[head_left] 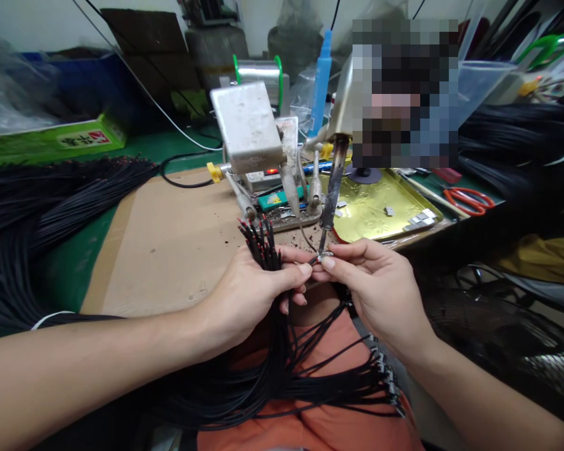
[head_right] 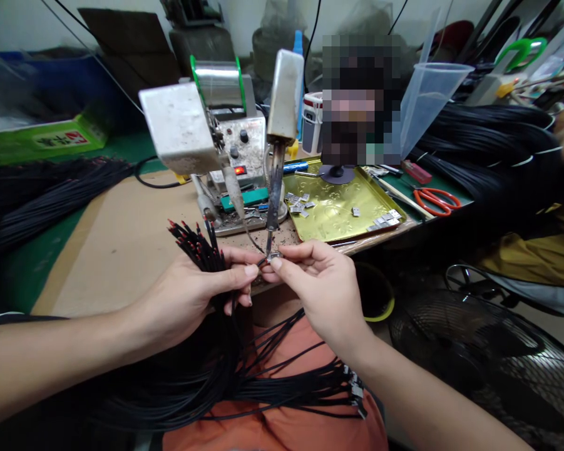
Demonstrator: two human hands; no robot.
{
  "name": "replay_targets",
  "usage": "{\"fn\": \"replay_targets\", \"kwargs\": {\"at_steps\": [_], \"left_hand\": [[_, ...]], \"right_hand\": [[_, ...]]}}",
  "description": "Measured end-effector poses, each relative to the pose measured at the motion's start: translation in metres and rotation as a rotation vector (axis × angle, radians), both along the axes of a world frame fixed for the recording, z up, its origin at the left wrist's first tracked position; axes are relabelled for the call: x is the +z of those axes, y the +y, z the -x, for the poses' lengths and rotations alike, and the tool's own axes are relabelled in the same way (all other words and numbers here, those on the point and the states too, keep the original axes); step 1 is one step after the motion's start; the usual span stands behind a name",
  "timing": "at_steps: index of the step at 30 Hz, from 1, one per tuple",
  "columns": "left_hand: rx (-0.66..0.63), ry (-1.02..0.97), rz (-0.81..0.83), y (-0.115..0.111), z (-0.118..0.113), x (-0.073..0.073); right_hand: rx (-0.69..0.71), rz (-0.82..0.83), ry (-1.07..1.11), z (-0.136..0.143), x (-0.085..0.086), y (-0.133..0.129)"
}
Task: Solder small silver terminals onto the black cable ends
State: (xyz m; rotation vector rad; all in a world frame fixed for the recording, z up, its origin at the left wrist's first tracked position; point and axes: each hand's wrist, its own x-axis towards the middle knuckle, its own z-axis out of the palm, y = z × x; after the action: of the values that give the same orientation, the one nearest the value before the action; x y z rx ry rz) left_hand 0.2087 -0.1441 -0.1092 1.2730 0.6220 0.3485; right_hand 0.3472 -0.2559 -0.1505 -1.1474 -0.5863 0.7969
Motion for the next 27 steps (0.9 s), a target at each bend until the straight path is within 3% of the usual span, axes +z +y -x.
{"fn": "replay_targets", "kwargs": {"at_steps": [27], "left_hand": [[0.018,0.029,0.03,-0.0012,0.0014,0.0014]], "right_hand": [[-0.042,0.028,-0.062,0.0027,0.0034,-0.0028]]}}
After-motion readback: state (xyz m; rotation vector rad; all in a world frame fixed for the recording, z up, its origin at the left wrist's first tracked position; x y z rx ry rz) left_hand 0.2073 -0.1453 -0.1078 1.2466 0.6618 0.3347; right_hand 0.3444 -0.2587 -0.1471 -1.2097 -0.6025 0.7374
